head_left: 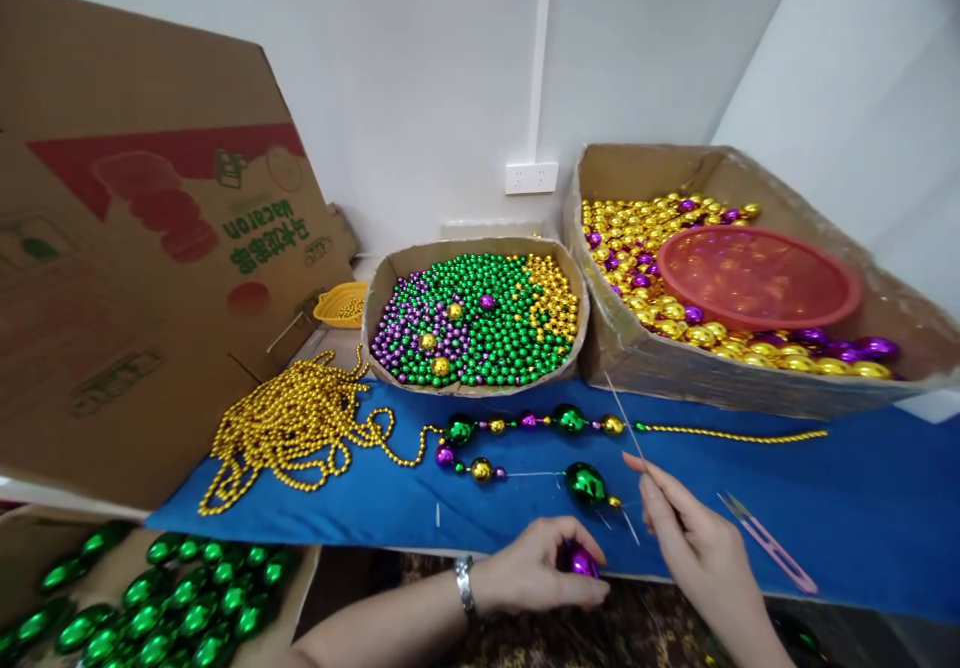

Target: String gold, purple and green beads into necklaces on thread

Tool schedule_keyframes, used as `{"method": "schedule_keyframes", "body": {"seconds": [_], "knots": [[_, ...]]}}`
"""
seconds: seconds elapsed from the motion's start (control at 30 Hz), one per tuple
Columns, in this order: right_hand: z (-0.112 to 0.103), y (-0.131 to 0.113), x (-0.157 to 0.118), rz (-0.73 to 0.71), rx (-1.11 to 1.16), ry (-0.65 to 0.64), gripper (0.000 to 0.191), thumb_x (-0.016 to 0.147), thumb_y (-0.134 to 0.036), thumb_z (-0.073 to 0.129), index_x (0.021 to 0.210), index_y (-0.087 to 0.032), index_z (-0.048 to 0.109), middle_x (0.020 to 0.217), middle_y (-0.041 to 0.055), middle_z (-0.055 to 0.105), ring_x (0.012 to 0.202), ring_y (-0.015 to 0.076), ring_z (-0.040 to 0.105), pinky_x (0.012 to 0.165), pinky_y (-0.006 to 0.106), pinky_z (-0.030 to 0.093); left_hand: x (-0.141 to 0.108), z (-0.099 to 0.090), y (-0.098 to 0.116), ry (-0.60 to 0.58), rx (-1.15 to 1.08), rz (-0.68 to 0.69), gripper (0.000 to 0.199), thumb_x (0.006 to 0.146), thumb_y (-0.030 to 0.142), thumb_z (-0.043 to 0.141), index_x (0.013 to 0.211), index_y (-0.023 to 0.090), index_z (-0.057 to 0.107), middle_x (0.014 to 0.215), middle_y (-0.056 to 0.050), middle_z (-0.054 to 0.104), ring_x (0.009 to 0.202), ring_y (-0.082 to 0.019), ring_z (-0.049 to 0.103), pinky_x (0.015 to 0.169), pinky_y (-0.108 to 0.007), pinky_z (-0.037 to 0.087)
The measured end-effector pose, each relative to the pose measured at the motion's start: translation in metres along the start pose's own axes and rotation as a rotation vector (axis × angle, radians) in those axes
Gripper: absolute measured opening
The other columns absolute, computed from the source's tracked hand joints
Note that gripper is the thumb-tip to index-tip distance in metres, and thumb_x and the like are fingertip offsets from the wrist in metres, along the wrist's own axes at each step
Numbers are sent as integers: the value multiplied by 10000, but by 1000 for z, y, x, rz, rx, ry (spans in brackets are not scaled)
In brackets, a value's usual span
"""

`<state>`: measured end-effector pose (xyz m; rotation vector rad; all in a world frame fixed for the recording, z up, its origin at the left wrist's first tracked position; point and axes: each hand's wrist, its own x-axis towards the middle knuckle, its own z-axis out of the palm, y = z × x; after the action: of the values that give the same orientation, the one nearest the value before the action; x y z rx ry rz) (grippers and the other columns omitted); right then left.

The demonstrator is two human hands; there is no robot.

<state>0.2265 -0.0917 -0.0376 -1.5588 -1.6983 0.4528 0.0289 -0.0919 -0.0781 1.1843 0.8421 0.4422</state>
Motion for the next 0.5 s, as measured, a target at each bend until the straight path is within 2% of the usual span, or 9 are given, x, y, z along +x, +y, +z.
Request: {"method": "schedule_keyframes", "body": {"seconds": [0.07, 0.13, 0.23, 0.33, 0.4, 0.43, 0.5], "knots": [[0, -5, 0, 16, 4, 5, 461, 915, -480, 395, 1195, -187, 613, 562, -9, 610, 433, 114, 539, 419, 172, 429, 0, 0, -2, -12, -4, -22, 406, 668, 367, 726, 986, 149, 597, 647, 20, 575, 556, -100, 534, 519, -202, 393], [-1, -10, 0, 22, 8, 11, 452, 915, -478, 390, 1172, -191, 627, 580, -1, 618, 449, 120, 552, 413, 177, 426, -1, -1, -2, 8, 94, 21, 379, 702, 374, 693, 997, 152, 606, 702, -3, 593, 616, -126, 570, 561, -228, 433], [-4, -16, 2, 22, 11, 10, 441, 915, -467, 391, 1152, -187, 636, 618, 8, 641, 462, 122, 565, 428, 183, 439, -4, -3, 5, 66, 449, 239, 335, 732, 350, 663, 1017, 176, 635, 872, -48, 623, 807, -176, 602, 731, -293, 483], [-5, -19, 2, 20, 27, -10, 443, 916, -462, 389, 1154, -181, 634, 587, -2, 626, 452, 122, 557, 435, 184, 444, 1, -3, 22, 50, 804, 457, 379, 756, 317, 620, 1114, 193, 599, 1213, -109, 546, 1022, -229, 577, 858, -330, 479], [-5, -22, 2, 12, 50, -28, 446, 917, -462, 387, 1160, -180, 632, 545, -15, 596, 432, 120, 536, 428, 184, 439, 11, -1, 34, -18, 1016, 525, 378, 761, 312, 585, 1120, 192, 583, 1402, -115, 394, 1037, -251, 584, 822, -338, 508], [-5, -23, 2, 8, 66, -37, 444, 916, -461, 390, 1160, -180, 632, 529, -21, 580, 424, 118, 524, 423, 184, 435, 18, 1, 39, -61, 1117, 533, 368, 757, 316, 574, 1103, 190, 586, 1434, -110, 356, 984, -251, 610, 767, -340, 528], [-7, -25, 2, 3, 105, -40, 428, 913, -453, 408, 1153, -180, 635, 512, -29, 550, 421, 113, 506, 421, 182, 429, 33, 4, 47, -135, 1271, 508, 344, 752, 335, 553, 1058, 185, 600, 1392, -109, 414, 829, -234, 646, 641, -342, 544]]}}
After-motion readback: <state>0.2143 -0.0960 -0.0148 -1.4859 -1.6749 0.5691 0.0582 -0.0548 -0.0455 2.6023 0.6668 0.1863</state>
